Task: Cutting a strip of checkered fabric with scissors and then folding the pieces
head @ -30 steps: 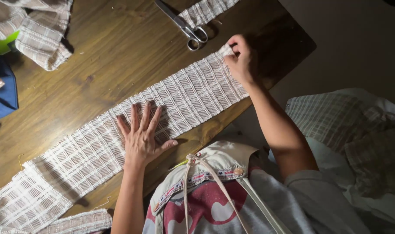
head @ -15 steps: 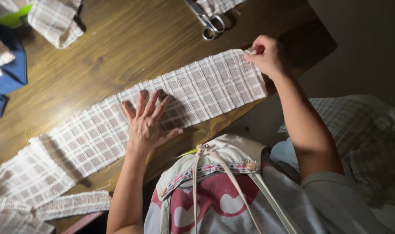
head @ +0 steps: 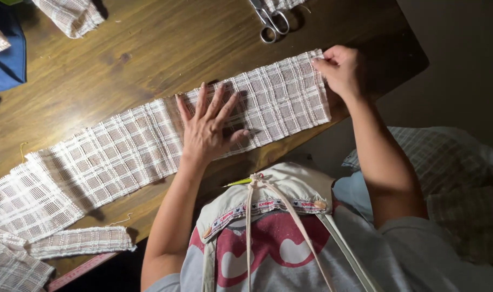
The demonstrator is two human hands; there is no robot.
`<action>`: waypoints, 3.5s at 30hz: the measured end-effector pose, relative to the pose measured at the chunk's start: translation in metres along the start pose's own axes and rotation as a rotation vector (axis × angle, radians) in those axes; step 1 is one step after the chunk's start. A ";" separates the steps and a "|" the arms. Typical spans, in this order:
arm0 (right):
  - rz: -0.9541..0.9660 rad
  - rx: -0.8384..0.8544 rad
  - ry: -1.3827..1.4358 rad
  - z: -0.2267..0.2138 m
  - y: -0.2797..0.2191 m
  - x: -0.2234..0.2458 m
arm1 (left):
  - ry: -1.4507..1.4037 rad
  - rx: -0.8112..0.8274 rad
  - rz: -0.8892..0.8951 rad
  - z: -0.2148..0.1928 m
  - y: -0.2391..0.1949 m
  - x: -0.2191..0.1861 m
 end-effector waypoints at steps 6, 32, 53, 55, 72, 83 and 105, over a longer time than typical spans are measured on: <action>-0.534 -0.099 -0.143 -0.008 -0.031 0.055 | -0.033 -0.068 0.015 -0.012 -0.004 0.002; -0.611 -0.145 -0.104 -0.016 -0.083 0.076 | -0.301 -0.037 -0.014 -0.004 0.039 -0.059; -0.680 -0.500 -0.680 0.004 -0.085 0.088 | 0.029 0.186 -0.512 0.032 0.054 0.087; -0.668 -0.478 -0.678 0.004 -0.085 0.097 | 0.007 0.189 -0.537 0.022 0.055 0.084; -0.644 -0.370 -0.504 0.036 -0.082 0.119 | 0.471 0.268 -0.489 0.003 0.031 0.075; -0.603 -0.337 -0.407 0.032 -0.080 0.111 | -0.057 -0.057 0.121 0.042 0.026 -0.066; -0.528 -0.182 -0.287 0.033 -0.084 0.125 | -0.046 -0.084 0.074 0.051 0.026 -0.062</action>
Point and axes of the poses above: each hand's wrist, its own y-axis towards the middle knuckle, its own z-axis out of the palm, x = y × z, the point moved 10 cm from there along y, towards the middle knuckle, and after that the axes turned 10 degrees about -x, right-handed, at the moved point
